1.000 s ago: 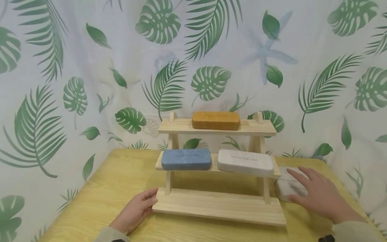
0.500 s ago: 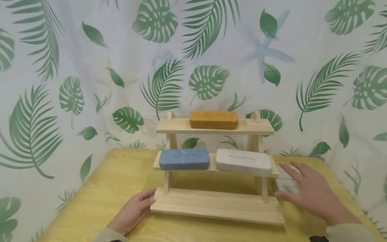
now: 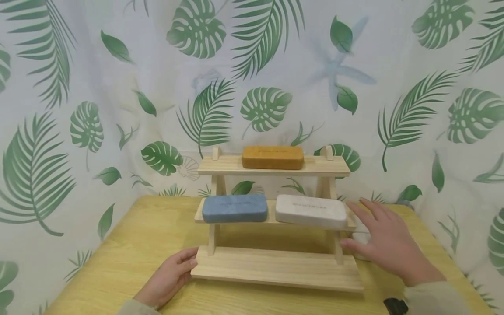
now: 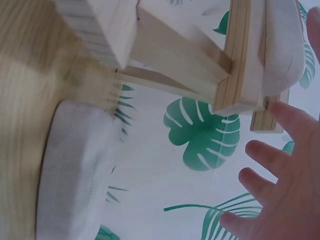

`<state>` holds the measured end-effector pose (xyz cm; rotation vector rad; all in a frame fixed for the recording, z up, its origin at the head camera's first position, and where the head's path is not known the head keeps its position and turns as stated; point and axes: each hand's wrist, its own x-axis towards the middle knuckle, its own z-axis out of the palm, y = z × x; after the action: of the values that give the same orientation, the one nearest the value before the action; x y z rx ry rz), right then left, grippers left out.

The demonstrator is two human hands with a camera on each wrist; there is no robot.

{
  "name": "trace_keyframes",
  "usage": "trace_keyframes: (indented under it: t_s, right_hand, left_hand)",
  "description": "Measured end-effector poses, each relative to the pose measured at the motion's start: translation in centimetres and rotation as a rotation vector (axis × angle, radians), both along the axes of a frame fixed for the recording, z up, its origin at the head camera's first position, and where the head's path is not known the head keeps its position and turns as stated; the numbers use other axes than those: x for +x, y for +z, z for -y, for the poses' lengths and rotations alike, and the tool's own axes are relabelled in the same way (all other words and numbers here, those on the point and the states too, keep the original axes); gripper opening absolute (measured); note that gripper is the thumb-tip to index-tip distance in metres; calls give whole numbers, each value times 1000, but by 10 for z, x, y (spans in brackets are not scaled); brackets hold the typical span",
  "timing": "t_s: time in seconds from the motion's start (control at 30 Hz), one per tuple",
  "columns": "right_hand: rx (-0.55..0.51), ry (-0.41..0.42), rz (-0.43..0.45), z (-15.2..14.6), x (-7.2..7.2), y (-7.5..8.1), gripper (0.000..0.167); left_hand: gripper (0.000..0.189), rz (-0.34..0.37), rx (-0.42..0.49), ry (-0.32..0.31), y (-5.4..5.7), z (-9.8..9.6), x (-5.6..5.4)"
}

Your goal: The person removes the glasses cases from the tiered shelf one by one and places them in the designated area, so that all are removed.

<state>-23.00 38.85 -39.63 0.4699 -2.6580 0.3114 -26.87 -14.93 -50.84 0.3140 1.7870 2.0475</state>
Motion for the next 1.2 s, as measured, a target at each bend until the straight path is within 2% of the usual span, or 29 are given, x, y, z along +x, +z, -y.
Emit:
trace_keyframes:
  t_s: [0.17,0.53,0.77,1.03,1.2]
  right_hand:
    - [40,12,-43,7,-2,5,98]
    - [117,20,-68,31,-6,22,92]
    - [121,24,-19,54,-12,32,93]
    - [164,48,-28,72,-25,36,92]
    - [162,38,33,79,-30,37,94]
  left_hand:
    - [70,4,5,-2,1,0,1]
    - [71,10,4,3,2,1,4]
    - [71,13,14,-5,2,1,4]
    - [69,2,13,7,3,-1,2]
    - [69,5,12,5,4,0,2]
